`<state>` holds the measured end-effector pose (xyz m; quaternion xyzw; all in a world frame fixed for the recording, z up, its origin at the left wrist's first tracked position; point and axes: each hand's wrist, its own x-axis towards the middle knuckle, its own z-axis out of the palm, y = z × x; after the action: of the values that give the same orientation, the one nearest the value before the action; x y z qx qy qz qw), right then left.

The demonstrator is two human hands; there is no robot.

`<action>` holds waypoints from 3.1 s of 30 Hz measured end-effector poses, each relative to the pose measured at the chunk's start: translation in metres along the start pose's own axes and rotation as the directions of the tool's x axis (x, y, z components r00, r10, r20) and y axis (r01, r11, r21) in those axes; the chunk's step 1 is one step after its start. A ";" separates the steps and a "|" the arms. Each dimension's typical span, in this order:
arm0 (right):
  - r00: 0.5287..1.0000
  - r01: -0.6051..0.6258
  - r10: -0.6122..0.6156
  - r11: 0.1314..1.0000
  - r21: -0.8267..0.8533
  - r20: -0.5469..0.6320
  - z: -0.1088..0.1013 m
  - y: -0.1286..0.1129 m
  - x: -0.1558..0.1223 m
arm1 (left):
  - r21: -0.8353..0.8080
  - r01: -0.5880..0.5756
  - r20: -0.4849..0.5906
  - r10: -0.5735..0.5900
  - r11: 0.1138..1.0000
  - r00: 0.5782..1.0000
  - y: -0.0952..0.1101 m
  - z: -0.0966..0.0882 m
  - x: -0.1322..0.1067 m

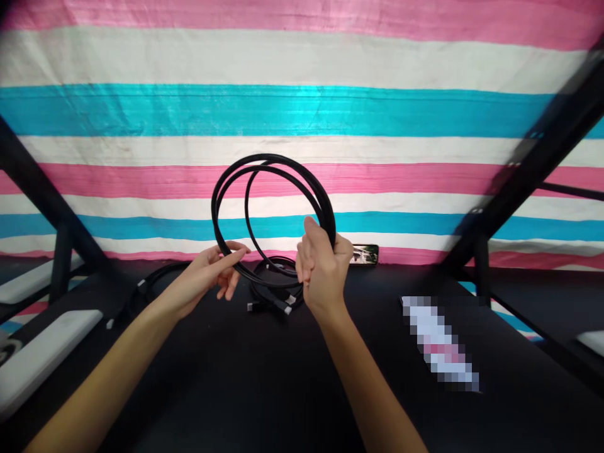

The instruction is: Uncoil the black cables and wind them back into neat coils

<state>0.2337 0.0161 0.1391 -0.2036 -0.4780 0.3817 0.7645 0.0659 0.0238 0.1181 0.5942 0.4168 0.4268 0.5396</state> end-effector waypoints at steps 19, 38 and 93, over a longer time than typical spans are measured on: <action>0.997 0.037 -0.028 0.988 0.150 -0.065 -0.007 -0.008 0.005 | 0.179 -0.072 0.312 0.012 0.981 0.950 -0.003 0.000 -0.005; 0.990 -0.031 0.016 0.994 0.101 0.143 -0.005 0.008 0.008 | -0.311 -0.079 0.261 0.165 0.947 0.951 -0.001 -0.016 -0.001; 0.756 -0.543 0.399 0.825 0.159 0.518 -0.002 0.020 0.002 | -0.176 -0.091 -0.311 0.032 0.980 0.950 -0.008 0.002 0.007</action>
<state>0.2284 0.0302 0.1260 -0.1031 -0.5149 0.6686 0.5266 0.0694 0.0308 0.1105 0.4799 0.4346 0.5678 0.5085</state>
